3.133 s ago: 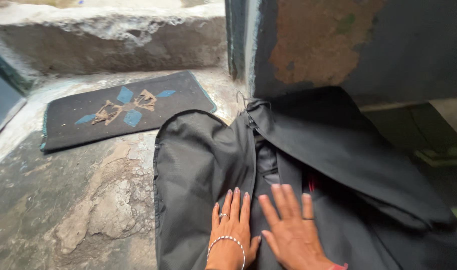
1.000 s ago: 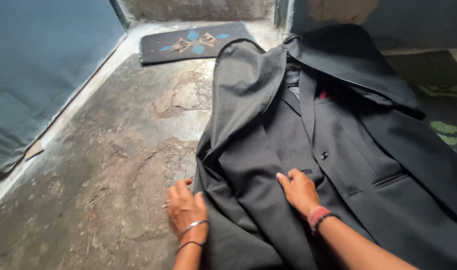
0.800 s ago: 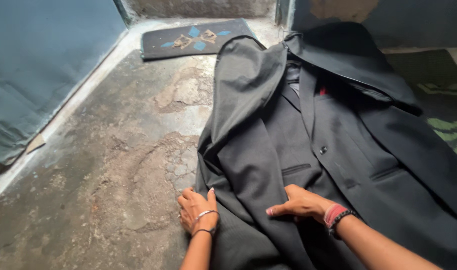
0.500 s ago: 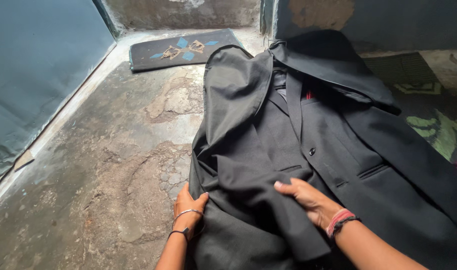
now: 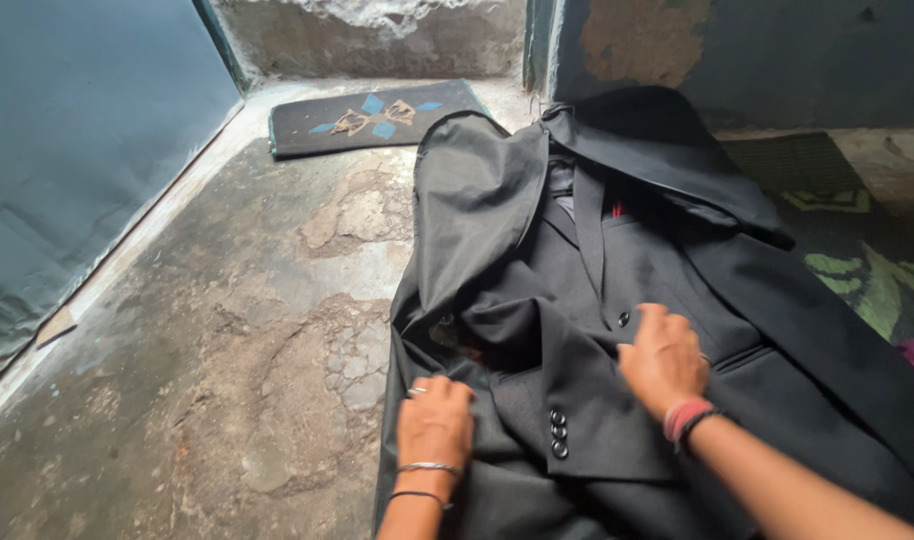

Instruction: The person places a black suit jacket on a hanger and inserts it into a black garment bag. They then fold the jacket's sleeves and body to fit inside the bag and zip the garment bag closed.

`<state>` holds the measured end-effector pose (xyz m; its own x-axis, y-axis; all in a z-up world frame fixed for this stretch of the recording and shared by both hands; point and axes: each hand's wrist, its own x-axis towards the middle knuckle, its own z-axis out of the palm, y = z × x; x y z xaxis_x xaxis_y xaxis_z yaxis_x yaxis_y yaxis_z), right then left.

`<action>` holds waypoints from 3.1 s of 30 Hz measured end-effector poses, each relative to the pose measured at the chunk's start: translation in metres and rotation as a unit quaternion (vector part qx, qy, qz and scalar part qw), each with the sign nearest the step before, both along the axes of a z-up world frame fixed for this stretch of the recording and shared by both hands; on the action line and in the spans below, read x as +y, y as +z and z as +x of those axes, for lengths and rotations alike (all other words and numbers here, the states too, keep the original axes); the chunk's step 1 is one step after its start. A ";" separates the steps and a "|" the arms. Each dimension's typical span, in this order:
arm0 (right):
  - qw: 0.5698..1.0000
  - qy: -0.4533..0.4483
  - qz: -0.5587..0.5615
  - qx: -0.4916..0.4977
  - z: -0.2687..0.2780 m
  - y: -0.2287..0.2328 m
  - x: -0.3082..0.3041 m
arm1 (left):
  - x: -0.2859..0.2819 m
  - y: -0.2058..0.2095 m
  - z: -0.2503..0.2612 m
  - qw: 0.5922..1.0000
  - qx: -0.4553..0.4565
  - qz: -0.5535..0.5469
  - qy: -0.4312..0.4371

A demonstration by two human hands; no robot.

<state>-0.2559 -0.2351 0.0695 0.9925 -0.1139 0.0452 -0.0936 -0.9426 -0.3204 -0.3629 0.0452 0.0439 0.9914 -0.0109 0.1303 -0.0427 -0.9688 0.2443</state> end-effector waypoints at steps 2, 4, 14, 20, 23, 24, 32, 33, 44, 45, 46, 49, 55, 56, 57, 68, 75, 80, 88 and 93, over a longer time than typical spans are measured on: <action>0.997 0.075 -0.035 -0.014 -0.022 0.013 0.031 | -0.024 -0.014 0.006 0.999 0.033 0.002 0.018; 0.991 0.113 0.006 0.069 -0.038 0.022 0.055 | -0.038 -0.019 0.013 0.998 0.066 0.016 0.013; 0.947 0.209 -0.137 0.203 -0.080 -0.009 0.071 | -0.035 -0.009 0.033 0.992 0.078 0.015 -0.099; 0.981 0.131 0.072 0.120 -0.029 -0.021 0.040 | -0.038 0.013 0.061 0.984 0.161 -0.019 -0.069; 0.978 0.055 0.119 0.164 -0.012 0.006 0.032 | -0.039 0.015 0.065 0.987 0.062 -0.149 0.011; 0.978 0.057 0.127 0.155 -0.011 0.011 0.030 | -0.039 0.013 0.065 0.979 0.005 -0.201 0.046; 0.978 0.082 0.136 0.136 -0.012 0.010 0.027 | -0.028 0.007 0.061 0.973 0.212 0.010 -0.087; 0.975 0.098 0.145 0.140 -0.010 0.009 0.025 | -0.029 0.006 0.061 0.963 0.248 0.029 -0.103; 0.960 0.230 -0.092 0.134 -0.025 0.009 0.071 | -0.034 0.028 0.026 0.901 0.338 0.016 -0.271; 0.968 0.197 -0.067 0.143 -0.022 0.011 0.075 | -0.035 0.033 0.021 0.901 0.338 0.009 -0.273; 0.974 0.163 -0.042 0.152 -0.012 0.015 0.080 | -0.038 0.038 0.017 0.902 0.324 0.023 -0.286; 0.983 0.099 0.032 0.154 0.008 0.021 0.094 | -0.043 0.052 0.013 0.905 0.294 0.039 -0.304; 0.975 0.107 0.087 0.177 -0.013 -0.015 0.111 | -0.034 0.085 0.007 0.909 0.313 0.062 -0.269; 0.972 0.116 0.098 0.182 -0.016 -0.020 0.109 | -0.033 0.090 0.005 0.903 0.332 0.079 -0.259; 0.968 0.159 0.104 0.161 -0.020 -0.023 0.105 | -0.032 0.094 0.002 0.897 0.351 0.096 -0.251; 0.981 0.163 0.062 0.079 -0.053 -0.019 0.085 | -0.048 0.074 -0.010 0.899 0.309 0.095 -0.295; 0.956 0.253 0.057 0.137 -0.032 0.006 0.101 | -0.045 0.094 -0.001 0.893 0.322 0.000 -0.314; 0.873 0.387 0.043 0.294 -0.050 0.006 0.082 | -0.041 0.103 0.005 0.900 0.321 0.052 -0.290; 0.950 0.181 0.216 0.133 -0.041 -0.029 0.106 | -0.034 0.111 0.006 0.918 0.217 0.104 -0.316; 0.945 0.174 0.257 0.105 -0.027 -0.058 0.113 | -0.034 0.118 0.001 0.899 0.284 0.103 -0.316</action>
<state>-0.2830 -0.1225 0.0118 0.9549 0.2669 -0.1302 0.0797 -0.6528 -0.7533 -0.3617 0.0114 0.1616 0.6839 -0.5621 -0.4651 -0.5266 -0.8215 0.2186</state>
